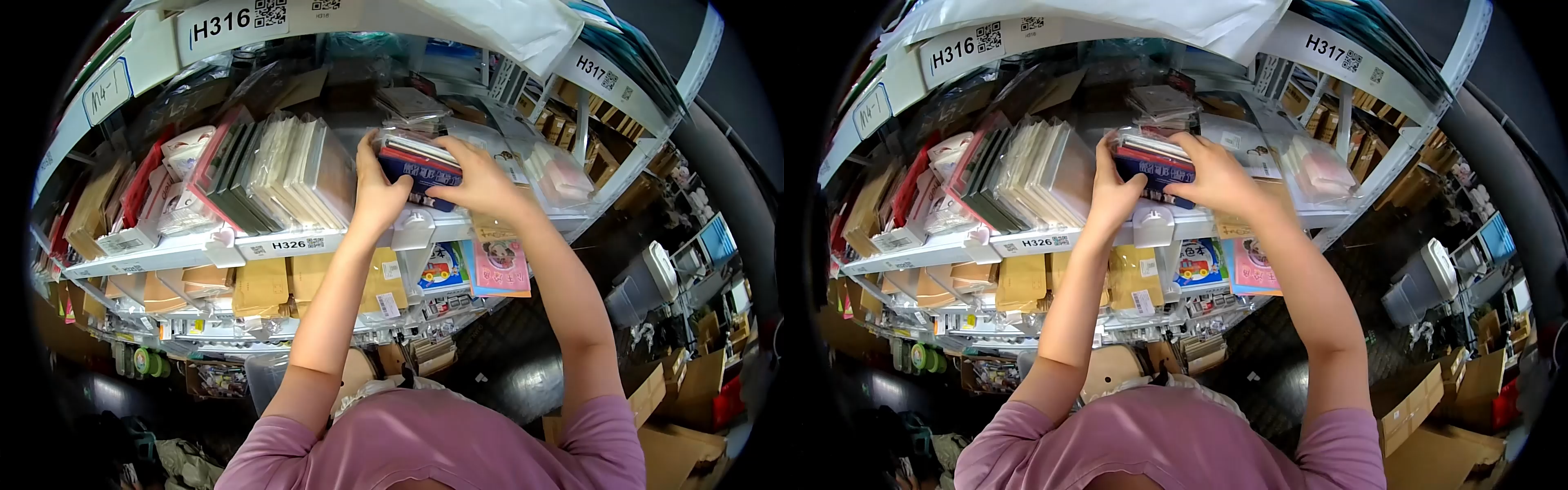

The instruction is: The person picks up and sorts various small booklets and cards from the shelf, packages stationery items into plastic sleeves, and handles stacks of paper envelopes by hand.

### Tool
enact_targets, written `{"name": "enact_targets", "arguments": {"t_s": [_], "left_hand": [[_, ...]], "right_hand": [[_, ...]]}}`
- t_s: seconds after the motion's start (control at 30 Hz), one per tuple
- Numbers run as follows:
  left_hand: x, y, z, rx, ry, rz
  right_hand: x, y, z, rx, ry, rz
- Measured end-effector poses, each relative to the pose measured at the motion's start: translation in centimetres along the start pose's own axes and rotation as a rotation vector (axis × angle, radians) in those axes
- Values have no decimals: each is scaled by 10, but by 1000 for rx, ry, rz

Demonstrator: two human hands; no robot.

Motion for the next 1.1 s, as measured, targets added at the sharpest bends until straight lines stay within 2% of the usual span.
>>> {"name": "enact_targets", "arguments": {"t_s": [0.07,0.13,0.2,0.23,0.27,0.3,0.33,0.37,0.4,0.5,0.57,0.6,0.63,0.7,0.87,0.93,1.03,1.1], "left_hand": [[-2,-2,-3,-99,34,-46],[-11,-3,-3,7,-120,126],[-23,-9,-1,-81,-113,163],[-30,-14,4,-172,-102,196],[-39,-19,9,-341,-19,101],[-43,-25,21,-342,-22,103],[-46,-32,31,-476,69,12],[-49,-37,37,-608,163,-79],[-47,-39,42,-626,135,-112],[-45,-47,52,-633,202,-76],[-38,-46,49,-633,173,-44],[-35,-44,48,-644,225,-79],[-33,-42,47,-656,279,-115],[-33,-44,46,-688,325,-126],[-34,-51,52,-652,363,-148],[-33,-51,52,-682,381,-182],[-32,-46,53,-779,534,-226],[-31,-45,52,-793,539,-247]], "right_hand": [[-3,-6,0,-81,-12,51],[-10,-11,-7,-165,-20,101],[-18,-8,-21,-302,46,321],[-22,-10,-26,-306,52,325],[-27,-10,-32,-362,97,437],[-31,-11,-38,-416,141,547],[-34,-13,-43,-404,182,580],[-37,-16,-48,-402,182,577],[-40,-19,-53,-405,177,584],[-50,-19,-60,-379,95,576],[-55,-14,-55,141,37,532],[-58,-16,-49,388,-24,506],[-61,-10,-47,387,-26,507],[-65,-1,-39,860,-298,488],[-71,4,-26,810,-267,434],[-74,7,-18,1003,-358,546],[-77,19,-8,1177,-363,590],[-77,23,-8,1152,-374,600]]}}
Point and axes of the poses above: each hand's wrist, its own x-axis towards the middle knuckle, its own y-axis out of the back of the hand, z = x × y, the point moved 2 cm from there along x, towards the middle knuckle, and after that the axes turned 8 degrees about y, right-handed, at the moved point
